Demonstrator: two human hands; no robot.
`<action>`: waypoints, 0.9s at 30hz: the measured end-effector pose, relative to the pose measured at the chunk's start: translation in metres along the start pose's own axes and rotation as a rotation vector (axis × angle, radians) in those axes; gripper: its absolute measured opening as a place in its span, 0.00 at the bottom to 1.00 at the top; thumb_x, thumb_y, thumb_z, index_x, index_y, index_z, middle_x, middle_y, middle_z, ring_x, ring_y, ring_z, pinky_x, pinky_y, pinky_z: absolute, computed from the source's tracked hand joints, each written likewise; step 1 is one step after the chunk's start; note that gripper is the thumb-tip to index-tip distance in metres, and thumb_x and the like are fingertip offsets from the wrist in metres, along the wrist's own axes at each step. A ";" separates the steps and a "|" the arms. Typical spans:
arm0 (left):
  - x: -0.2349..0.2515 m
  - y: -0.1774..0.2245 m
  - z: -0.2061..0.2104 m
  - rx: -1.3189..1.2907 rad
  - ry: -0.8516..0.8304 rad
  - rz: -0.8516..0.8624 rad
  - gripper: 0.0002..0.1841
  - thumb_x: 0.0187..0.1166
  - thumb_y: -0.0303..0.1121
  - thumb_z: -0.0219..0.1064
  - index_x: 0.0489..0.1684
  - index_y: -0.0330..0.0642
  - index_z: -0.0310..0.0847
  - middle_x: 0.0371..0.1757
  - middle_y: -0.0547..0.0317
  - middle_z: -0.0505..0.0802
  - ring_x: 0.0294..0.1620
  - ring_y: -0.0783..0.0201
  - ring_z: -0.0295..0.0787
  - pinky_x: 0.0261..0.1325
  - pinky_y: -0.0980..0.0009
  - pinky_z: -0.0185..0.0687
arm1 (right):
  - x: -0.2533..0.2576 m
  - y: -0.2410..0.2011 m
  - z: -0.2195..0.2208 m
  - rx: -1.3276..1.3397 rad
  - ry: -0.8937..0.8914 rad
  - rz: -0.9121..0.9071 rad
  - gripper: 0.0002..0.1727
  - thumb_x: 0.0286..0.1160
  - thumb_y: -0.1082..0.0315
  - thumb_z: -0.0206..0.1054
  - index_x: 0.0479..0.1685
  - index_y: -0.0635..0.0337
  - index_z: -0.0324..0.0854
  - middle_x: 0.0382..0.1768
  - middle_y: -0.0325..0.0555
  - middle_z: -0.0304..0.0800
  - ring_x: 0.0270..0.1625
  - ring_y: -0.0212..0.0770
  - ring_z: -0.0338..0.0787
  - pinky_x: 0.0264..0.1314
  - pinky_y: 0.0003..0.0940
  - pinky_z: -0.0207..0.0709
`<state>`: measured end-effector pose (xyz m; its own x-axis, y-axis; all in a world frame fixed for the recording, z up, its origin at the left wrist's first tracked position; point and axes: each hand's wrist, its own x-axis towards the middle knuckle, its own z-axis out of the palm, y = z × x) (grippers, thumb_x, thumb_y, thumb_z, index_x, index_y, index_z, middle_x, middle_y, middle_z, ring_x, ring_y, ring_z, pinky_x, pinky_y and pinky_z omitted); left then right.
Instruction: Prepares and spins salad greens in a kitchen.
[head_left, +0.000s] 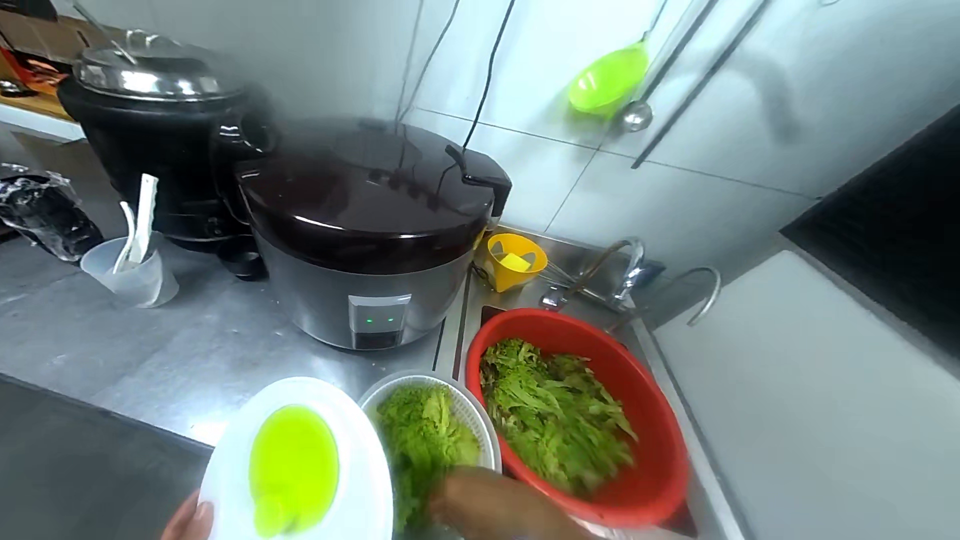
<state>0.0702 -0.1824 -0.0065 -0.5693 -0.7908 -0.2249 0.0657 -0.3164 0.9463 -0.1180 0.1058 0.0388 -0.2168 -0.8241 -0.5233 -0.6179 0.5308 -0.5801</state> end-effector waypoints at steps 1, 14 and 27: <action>0.001 0.002 0.005 0.003 -0.010 -0.002 0.20 0.89 0.25 0.50 0.75 0.23 0.64 0.49 0.67 0.89 0.44 0.87 0.88 0.52 0.84 0.85 | -0.002 0.003 0.004 0.045 0.105 0.004 0.17 0.90 0.68 0.54 0.58 0.65 0.88 0.52 0.62 0.93 0.59 0.64 0.91 0.65 0.69 0.78; -0.003 0.033 0.144 0.414 -0.252 0.080 0.17 0.85 0.29 0.59 0.65 0.31 0.84 0.69 0.44 0.89 0.71 0.60 0.85 0.73 0.62 0.79 | -0.008 -0.009 0.060 0.548 1.397 0.129 0.49 0.88 0.33 0.36 0.92 0.70 0.54 0.90 0.63 0.58 0.92 0.51 0.60 0.93 0.60 0.50; 0.028 0.007 0.166 0.831 -0.514 -0.114 0.19 0.89 0.34 0.60 0.73 0.39 0.82 0.61 0.46 0.93 0.61 0.58 0.90 0.69 0.57 0.81 | -0.005 0.007 0.098 0.663 1.346 0.176 0.42 0.90 0.46 0.45 0.92 0.74 0.51 0.93 0.68 0.48 0.96 0.51 0.53 0.96 0.46 0.51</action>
<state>-0.0813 -0.1202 0.0323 -0.8365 -0.3917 -0.3832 -0.4970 0.2478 0.8316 -0.0469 0.1334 -0.0239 -0.9870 -0.1086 0.1186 -0.1481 0.3267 -0.9335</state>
